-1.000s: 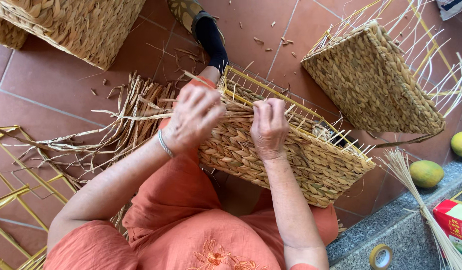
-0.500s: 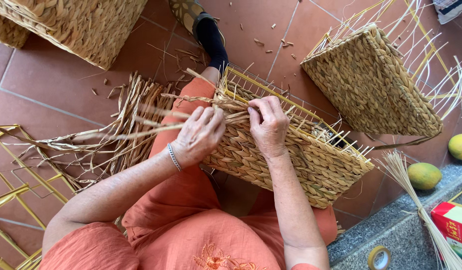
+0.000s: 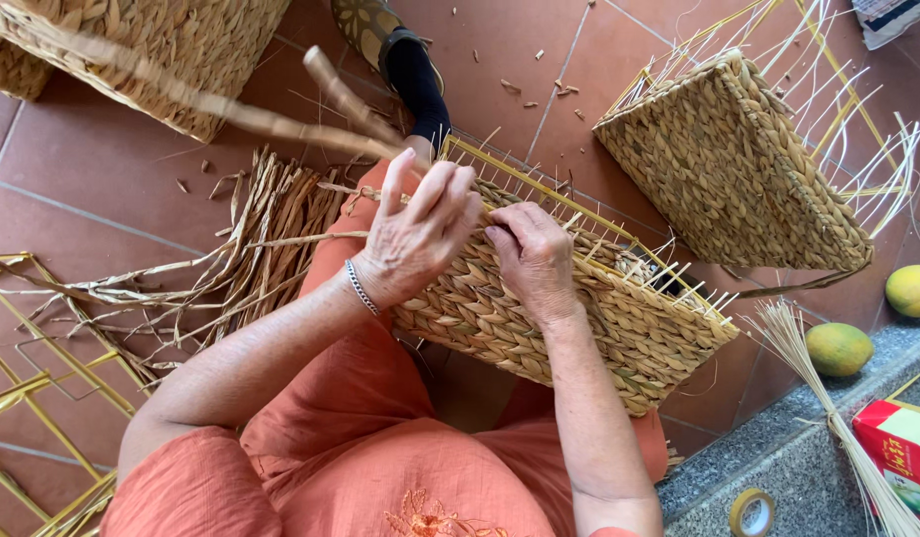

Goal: The person sits on the floor weaving dried water hyacinth strands around a rectangular bamboo frame to form a basket. They tuck and twist strands along the rim, trim excess ends with scissors, and continue weaving new strands around the frame edges.

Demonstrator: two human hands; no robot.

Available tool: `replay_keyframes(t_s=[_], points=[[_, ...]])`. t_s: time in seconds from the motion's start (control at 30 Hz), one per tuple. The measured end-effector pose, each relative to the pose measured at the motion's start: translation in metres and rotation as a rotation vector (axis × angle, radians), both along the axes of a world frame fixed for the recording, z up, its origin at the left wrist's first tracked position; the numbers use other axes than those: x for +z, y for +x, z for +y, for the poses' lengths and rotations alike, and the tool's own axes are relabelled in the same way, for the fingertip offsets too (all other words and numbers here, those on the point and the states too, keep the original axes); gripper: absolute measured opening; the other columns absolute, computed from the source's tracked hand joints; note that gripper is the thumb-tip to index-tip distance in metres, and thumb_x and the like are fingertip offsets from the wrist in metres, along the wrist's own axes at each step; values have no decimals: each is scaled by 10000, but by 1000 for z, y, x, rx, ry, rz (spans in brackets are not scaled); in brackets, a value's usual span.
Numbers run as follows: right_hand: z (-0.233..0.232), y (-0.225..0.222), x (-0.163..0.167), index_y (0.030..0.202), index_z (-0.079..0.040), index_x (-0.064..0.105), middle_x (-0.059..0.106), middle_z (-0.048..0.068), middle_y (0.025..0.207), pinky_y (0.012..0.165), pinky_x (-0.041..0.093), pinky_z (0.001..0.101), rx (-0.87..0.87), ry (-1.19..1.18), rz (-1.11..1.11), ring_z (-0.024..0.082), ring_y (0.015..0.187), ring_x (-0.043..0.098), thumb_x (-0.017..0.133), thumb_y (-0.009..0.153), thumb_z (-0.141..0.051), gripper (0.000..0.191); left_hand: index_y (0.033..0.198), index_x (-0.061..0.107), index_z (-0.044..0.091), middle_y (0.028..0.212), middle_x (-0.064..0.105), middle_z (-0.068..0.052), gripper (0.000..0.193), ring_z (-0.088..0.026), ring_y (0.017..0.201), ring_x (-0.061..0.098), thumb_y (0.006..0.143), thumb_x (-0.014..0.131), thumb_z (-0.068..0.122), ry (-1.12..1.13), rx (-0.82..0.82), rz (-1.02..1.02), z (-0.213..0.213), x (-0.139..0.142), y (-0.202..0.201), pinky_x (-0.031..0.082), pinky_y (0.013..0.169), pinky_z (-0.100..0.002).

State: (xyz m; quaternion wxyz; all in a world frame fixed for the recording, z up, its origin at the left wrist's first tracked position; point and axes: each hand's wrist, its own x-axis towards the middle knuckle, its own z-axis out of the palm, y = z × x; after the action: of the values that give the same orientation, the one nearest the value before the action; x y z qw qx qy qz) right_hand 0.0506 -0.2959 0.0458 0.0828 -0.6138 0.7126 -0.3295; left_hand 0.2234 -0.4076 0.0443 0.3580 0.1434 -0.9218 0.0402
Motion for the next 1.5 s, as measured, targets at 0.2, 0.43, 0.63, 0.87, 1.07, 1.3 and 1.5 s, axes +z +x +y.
replay_keyframes(t_s=[0.2, 0.43, 0.63, 0.87, 1.07, 1.3, 1.5], points=[[3, -6, -21, 1046, -24, 626, 718, 118, 951, 731, 581, 394, -50, 0, 33, 269, 841, 723, 715, 955, 0, 129, 1094, 661, -4, 1141, 591, -144, 282, -312, 1137, 553, 859, 664, 153, 332, -210, -94, 2, -30, -16, 471, 1026, -463], [8, -7, -28, 1084, -32, 617, 727, 97, 968, 739, 619, 355, -49, -9, -10, 233, 855, 740, 683, 952, 44, 166, 815, 732, 57, 911, 655, -141, 66, -308, 900, 639, 780, 703, 104, 578, -35, -244, -4, -63, -58, 512, 765, -456], [4, -2, -21, 1088, -35, 637, 715, 88, 992, 757, 613, 355, -64, -97, 59, 235, 897, 732, 689, 924, 65, 200, 831, 718, 54, 905, 664, -107, 77, -305, 907, 635, 801, 756, 114, 658, -131, 31, -3, -59, -47, 515, 806, -450], [-12, 7, -16, 994, -71, 720, 694, 55, 920, 667, 583, 347, -112, -67, 79, 202, 784, 705, 774, 874, 13, 155, 981, 643, 58, 921, 552, -60, 172, -248, 885, 597, 843, 735, 101, 450, -251, 83, 9, -65, -28, 513, 812, -392], [-12, 5, -11, 986, -55, 711, 670, 68, 927, 739, 569, 370, -42, -36, 125, 241, 847, 690, 761, 884, 9, 130, 1257, 612, 0, 1013, 549, -72, 428, -254, 1007, 568, 853, 687, 119, 396, -270, -55, 2, -62, -14, 506, 897, -401], [-12, 8, -26, 929, -53, 702, 666, 59, 914, 732, 568, 352, -71, -5, 163, 214, 845, 679, 773, 894, -64, 80, 1325, 604, 51, 1146, 648, -43, 545, -235, 1193, 593, 805, 733, 154, 226, -25, -59, -49, -53, -1, 407, 1088, -618], [-19, 11, -41, 890, -69, 668, 654, 51, 882, 710, 564, 335, -148, -25, 225, 198, 829, 670, 771, 925, -64, 109, 919, 624, 82, 927, 675, -102, 245, -289, 970, 667, 1046, 706, 275, 893, -53, -266, -54, -70, 13, 522, 873, -440]])
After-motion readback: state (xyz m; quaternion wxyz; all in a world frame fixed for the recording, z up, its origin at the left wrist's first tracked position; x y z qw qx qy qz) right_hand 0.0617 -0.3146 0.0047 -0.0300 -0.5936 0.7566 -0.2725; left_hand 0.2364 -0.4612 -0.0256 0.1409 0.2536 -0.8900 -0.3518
